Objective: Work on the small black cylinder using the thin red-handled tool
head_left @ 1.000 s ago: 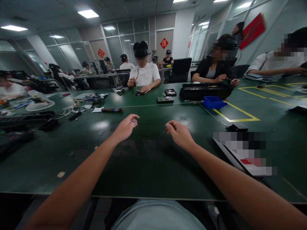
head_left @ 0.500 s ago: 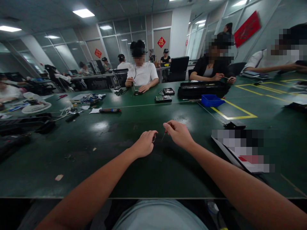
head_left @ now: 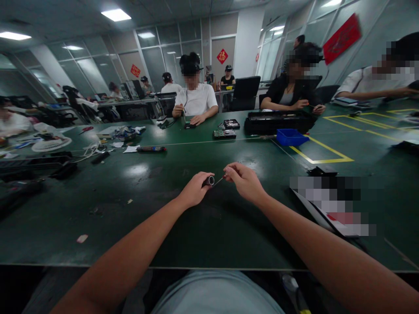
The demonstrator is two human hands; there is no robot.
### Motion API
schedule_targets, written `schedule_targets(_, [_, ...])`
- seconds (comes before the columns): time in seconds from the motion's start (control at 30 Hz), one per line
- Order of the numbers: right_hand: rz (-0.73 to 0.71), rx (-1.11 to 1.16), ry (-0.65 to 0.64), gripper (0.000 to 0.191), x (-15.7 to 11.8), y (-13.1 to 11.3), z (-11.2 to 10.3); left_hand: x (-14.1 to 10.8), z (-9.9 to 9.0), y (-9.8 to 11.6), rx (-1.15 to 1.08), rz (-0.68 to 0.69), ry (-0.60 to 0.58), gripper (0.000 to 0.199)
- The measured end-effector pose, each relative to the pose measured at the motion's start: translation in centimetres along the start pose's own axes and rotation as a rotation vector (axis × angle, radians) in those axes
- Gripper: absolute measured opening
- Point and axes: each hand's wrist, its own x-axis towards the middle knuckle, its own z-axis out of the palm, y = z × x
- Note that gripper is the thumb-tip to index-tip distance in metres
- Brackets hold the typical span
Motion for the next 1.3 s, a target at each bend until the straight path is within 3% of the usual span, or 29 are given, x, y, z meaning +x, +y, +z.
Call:
schedule_targets(0.4, [0.009, 0.204, 0.193, 0.026, 0.2, -0.3, -0.1, 0.0, -0.1, -0.2, -0.054, -0.031, 0.031, 0.038])
schedule_targets(0.7, [0.031, 0.190, 0.144, 0.029, 0.2, 0.0, 0.2, 0.0, -0.2, -0.1, -0.059, -0.052, 0.032, 0.039])
schedule_targets(0.9, [0.070, -0.087, 0.150, 0.039, 0.2, -0.7, -0.7, -0.1, -0.3, -0.2, -0.029, -0.021, 0.024, 0.040])
schedule_targets(1.03, [0.063, -0.153, 0.157, 0.043, 0.1, -1.0, -0.8, -0.1, -0.3, -0.3, -0.027, -0.022, 0.039, 0.040])
schedule_targets(1.3, [0.002, -0.065, 0.106, 0.023, 0.1, -0.5, -0.5, 0.0, -0.4, -0.3, -0.042, -0.028, 0.061, 0.039])
